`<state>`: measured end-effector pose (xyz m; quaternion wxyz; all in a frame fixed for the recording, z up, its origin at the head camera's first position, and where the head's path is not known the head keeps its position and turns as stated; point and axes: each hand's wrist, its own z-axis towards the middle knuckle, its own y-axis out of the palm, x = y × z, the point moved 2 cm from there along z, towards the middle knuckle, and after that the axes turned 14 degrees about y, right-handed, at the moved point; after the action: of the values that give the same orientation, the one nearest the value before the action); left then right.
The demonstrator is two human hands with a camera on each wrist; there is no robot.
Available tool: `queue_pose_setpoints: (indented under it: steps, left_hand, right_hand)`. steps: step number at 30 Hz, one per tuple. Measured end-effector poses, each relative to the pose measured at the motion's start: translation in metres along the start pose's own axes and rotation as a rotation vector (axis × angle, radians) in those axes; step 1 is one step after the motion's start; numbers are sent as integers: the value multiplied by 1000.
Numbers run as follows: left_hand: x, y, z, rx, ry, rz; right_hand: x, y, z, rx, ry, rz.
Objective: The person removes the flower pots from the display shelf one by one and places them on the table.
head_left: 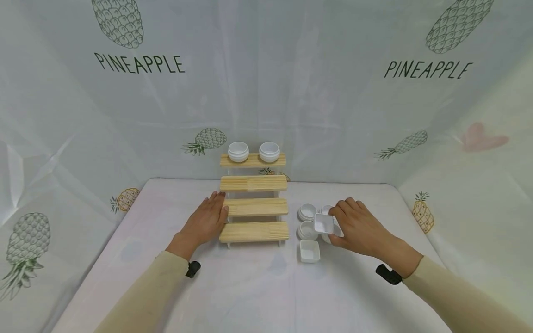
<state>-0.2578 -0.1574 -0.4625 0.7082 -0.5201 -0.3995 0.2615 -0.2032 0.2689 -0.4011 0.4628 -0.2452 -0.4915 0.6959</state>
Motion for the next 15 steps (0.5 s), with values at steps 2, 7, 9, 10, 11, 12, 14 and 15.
queue_pose_setpoints:
  steps: [2, 7, 9, 10, 11, 12, 14, 15]
  left_hand:
    - [1, 0, 0, 3, 4, -2]
    - [1, -1, 0, 6, 7, 3]
    - [1, -1, 0, 6, 7, 5]
    - [1, 0, 0, 8, 9, 6]
    - [1, 0, 0, 9, 9, 6]
    - [1, 0, 1, 9, 8, 7]
    - [2, 1, 1, 11, 7, 5]
    - [2, 1, 1, 10, 5, 5]
  right_hand:
    - [6, 0, -11, -14, 15, -1]
    - [15, 3, -35, -40, 33, 2]
    - [17, 5, -43, -36, 33, 6]
    - [18, 7, -46, -35, 35, 10]
    - [18, 9, -49, -35, 36, 13]
    - [18, 11, -52, -37, 38, 17]
    - [18, 16, -58, -42, 45, 27]
    - [18, 19, -60, -47, 48, 34]
